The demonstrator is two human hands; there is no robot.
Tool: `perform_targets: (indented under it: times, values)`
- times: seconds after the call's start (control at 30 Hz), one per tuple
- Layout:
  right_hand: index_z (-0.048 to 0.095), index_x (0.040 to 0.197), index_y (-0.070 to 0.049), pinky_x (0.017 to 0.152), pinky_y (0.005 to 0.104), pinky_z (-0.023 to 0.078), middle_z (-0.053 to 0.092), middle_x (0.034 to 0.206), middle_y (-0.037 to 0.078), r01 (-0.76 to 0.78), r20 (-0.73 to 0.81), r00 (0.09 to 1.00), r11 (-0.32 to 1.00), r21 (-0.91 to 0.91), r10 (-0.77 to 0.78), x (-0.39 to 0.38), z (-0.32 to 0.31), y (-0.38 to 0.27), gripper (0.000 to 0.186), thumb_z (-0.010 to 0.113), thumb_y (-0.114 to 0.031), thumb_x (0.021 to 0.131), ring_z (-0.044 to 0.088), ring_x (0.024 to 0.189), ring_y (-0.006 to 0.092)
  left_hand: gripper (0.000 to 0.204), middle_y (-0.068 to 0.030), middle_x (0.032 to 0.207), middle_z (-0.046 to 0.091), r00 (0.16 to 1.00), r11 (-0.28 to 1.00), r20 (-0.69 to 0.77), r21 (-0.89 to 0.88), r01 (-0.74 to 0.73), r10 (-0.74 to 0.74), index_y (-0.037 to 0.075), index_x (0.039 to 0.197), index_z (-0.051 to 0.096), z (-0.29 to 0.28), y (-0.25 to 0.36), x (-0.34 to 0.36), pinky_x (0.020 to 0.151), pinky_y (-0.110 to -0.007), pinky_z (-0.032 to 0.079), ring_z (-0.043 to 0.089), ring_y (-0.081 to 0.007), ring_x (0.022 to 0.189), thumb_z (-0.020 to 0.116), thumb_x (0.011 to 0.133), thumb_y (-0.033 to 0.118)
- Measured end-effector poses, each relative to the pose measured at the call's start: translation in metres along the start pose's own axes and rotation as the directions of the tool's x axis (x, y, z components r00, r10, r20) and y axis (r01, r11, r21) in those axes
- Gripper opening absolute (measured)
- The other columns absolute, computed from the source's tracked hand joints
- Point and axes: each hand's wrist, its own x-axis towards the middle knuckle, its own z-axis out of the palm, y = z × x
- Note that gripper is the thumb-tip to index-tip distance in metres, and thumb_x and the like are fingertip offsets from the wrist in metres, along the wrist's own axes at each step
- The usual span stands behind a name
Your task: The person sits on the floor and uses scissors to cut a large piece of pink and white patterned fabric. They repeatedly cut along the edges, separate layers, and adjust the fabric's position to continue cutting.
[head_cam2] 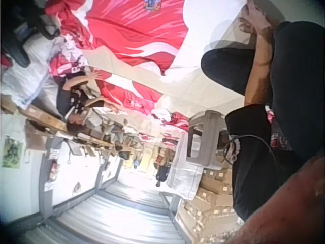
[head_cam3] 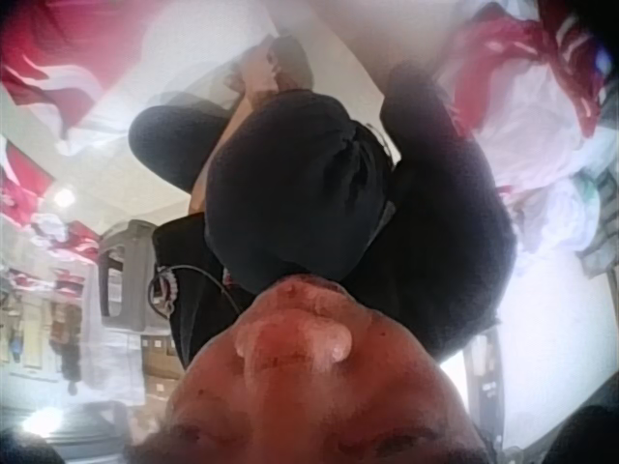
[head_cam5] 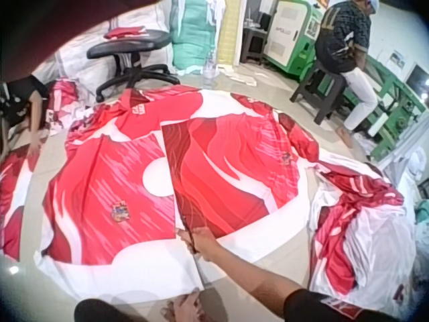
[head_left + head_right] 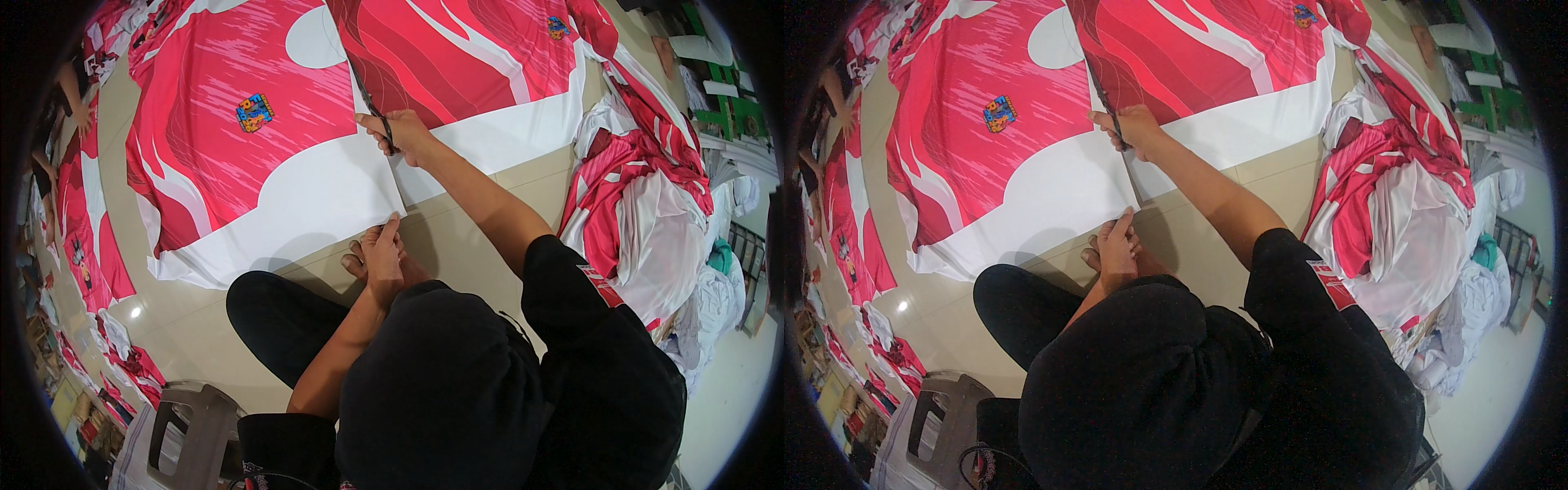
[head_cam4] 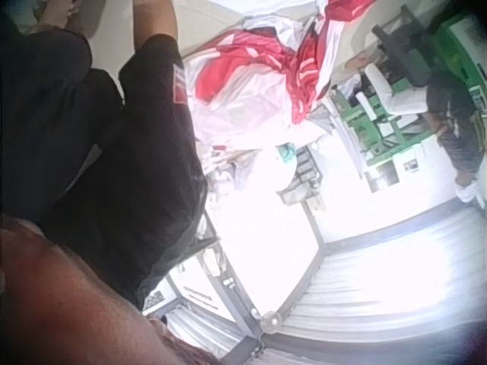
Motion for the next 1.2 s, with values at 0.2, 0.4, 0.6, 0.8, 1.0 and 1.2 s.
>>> perform_targets:
  times: [0.2,0.4,0.6,0.8,1.0,1.2]
  values:
    - [0.062,0.073,-0.01,0.047,0.0287,0.043,0.055,0.061,0.0,-0.064,-0.005,0.998,0.997,0.047,0.064,0.002,-0.001,-0.008,0.051,0.094,-0.05,0.079,0.053,0.049,0.0108,0.029,0.003,0.078,0.051,1.0,1.0,0.005,-0.015,0.007,-0.007,0.011,0.095,0.061,0.0,0.0,0.0,0.048,-0.025,0.032,0.042,-0.0069,0.053,0.082,0.096,0.032]
    - [0.062,0.074,-0.011,0.049,0.0294,0.043,0.053,0.06,-0.001,-0.059,-0.007,0.998,0.998,0.028,0.059,0.018,0.006,-0.027,0.05,0.093,-0.049,0.078,0.052,0.05,0.01,0.029,0.0042,0.076,0.051,1.0,1.0,-0.015,0.006,-0.001,0.001,0.011,0.092,0.062,-0.001,-0.002,0.0,0.05,-0.025,0.032,0.043,-0.0068,0.055,0.081,0.096,0.033]
    - [0.062,0.077,-0.01,0.049,0.0286,0.042,0.053,0.06,-0.001,-0.042,-0.017,0.999,0.999,0.021,0.043,0.033,0.009,-0.031,0.047,0.093,-0.045,0.078,0.051,0.05,0.0096,0.034,0.0043,0.074,0.049,1.0,1.0,0.026,0.025,-0.004,0.003,0.011,0.087,0.059,-0.003,-0.001,0.002,0.051,-0.026,0.032,0.043,-0.0082,0.055,0.08,0.097,0.035]
    - [0.063,0.079,-0.012,0.051,0.025,0.043,0.055,0.06,-0.002,-0.032,0.005,0.999,0.999,-0.019,0.033,0.039,0.008,-0.032,0.049,0.092,-0.052,0.078,0.051,0.05,0.008,0.036,0.0045,0.069,0.046,1.0,0.996,-0.012,0.083,0.015,-0.014,0.011,0.087,0.058,-0.001,0.001,-0.001,0.052,-0.027,0.034,0.042,-0.0091,0.056,0.078,0.098,0.039]
    - [0.062,0.073,-0.01,0.048,0.0287,0.041,0.055,0.06,0.001,-0.013,0.015,1.0,0.999,0.038,0.013,0.045,0.01,-0.029,0.044,0.095,-0.038,0.08,0.051,0.051,0.0112,0.035,0.0041,0.07,0.047,1.0,0.999,0.016,0.047,0.018,-0.018,0.012,0.087,0.058,-0.002,0.001,0.0,0.053,-0.028,0.034,0.042,-0.0094,0.055,0.078,0.098,0.038]
    - [0.061,0.074,-0.009,0.049,0.03,0.042,0.057,0.064,0.003,-0.009,-0.003,1.0,1.0,0.004,0.009,0.043,0.009,-0.033,0.045,0.095,-0.038,0.081,0.053,0.053,0.0122,0.033,0.0031,0.073,0.049,1.0,0.998,-0.028,0.062,0.014,-0.012,0.01,0.089,0.059,0.004,0.004,-0.004,0.051,-0.028,0.035,0.044,-0.0093,0.057,0.079,0.098,0.036]
